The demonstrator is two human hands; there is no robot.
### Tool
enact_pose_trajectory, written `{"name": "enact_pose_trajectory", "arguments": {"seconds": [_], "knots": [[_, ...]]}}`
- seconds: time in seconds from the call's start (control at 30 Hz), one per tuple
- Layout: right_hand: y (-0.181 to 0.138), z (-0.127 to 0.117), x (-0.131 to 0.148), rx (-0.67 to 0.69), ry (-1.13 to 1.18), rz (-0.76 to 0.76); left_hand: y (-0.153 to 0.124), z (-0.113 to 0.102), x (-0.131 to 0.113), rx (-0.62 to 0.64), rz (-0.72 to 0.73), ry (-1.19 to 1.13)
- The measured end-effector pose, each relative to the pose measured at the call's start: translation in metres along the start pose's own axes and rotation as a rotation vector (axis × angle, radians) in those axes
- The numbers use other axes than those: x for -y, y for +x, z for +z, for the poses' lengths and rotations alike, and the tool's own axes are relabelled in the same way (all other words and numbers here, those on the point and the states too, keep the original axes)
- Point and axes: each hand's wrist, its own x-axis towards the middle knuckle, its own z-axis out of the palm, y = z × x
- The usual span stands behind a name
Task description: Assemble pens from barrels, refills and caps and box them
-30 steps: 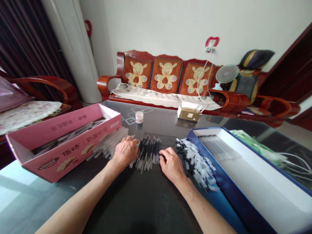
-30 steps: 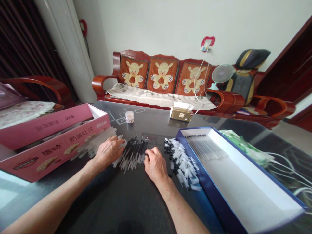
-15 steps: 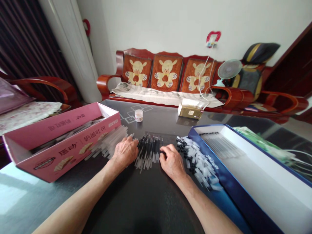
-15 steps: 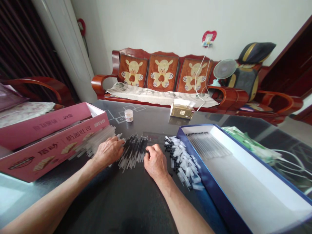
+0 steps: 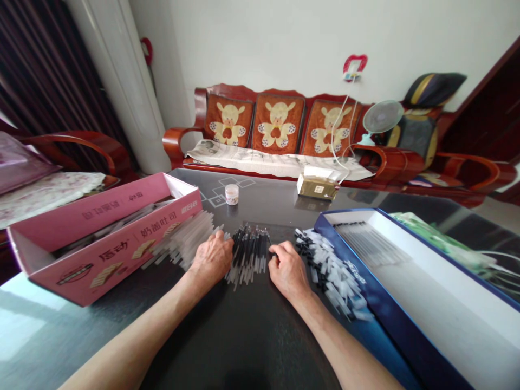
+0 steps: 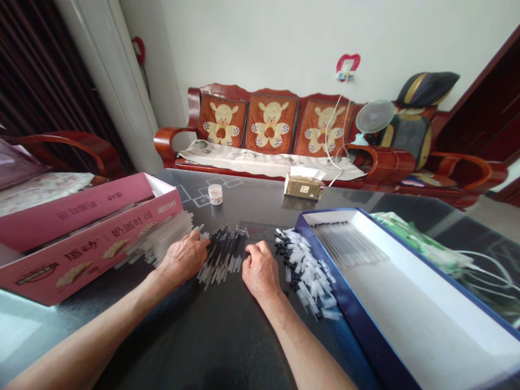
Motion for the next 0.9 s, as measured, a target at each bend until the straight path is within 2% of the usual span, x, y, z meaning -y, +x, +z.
{"name": "enact_pose_trajectory", "arguments": {"seconds": [0.33,0.47,0.53,0.6,0.67,0.77,0.83,0.9], "knots": [[0.006,-0.002,-0.007,0.046,-0.063,-0.004,0.0,0.003,0.0,-0.014,-0.002,0.007],[0.008,-0.006,-0.011,0.042,-0.08,0.051,0.003,0.003,0.004,-0.129,-0.048,-0.109],[0.008,-0.009,-0.01,0.04,-0.103,0.07,0.006,0.004,0.006,-0.252,-0.068,-0.285],[0.008,-0.012,-0.009,0.048,-0.147,0.092,0.01,0.005,0.006,-0.336,-0.072,-0.555],[0.008,-0.013,-0.008,0.056,-0.196,0.12,0.013,0.007,0.006,-0.3,-0.11,-0.922],[0.008,-0.013,-0.011,0.021,-0.208,0.137,0.016,0.007,0.003,-0.167,-0.199,-1.498],[0.009,-0.012,-0.014,-0.051,-0.135,0.115,0.017,0.007,0.002,-0.152,-0.198,-1.735],[0.011,-0.01,-0.017,-0.124,-0.009,0.08,0.017,0.007,0.0,-0.161,-0.17,-1.816]]}}
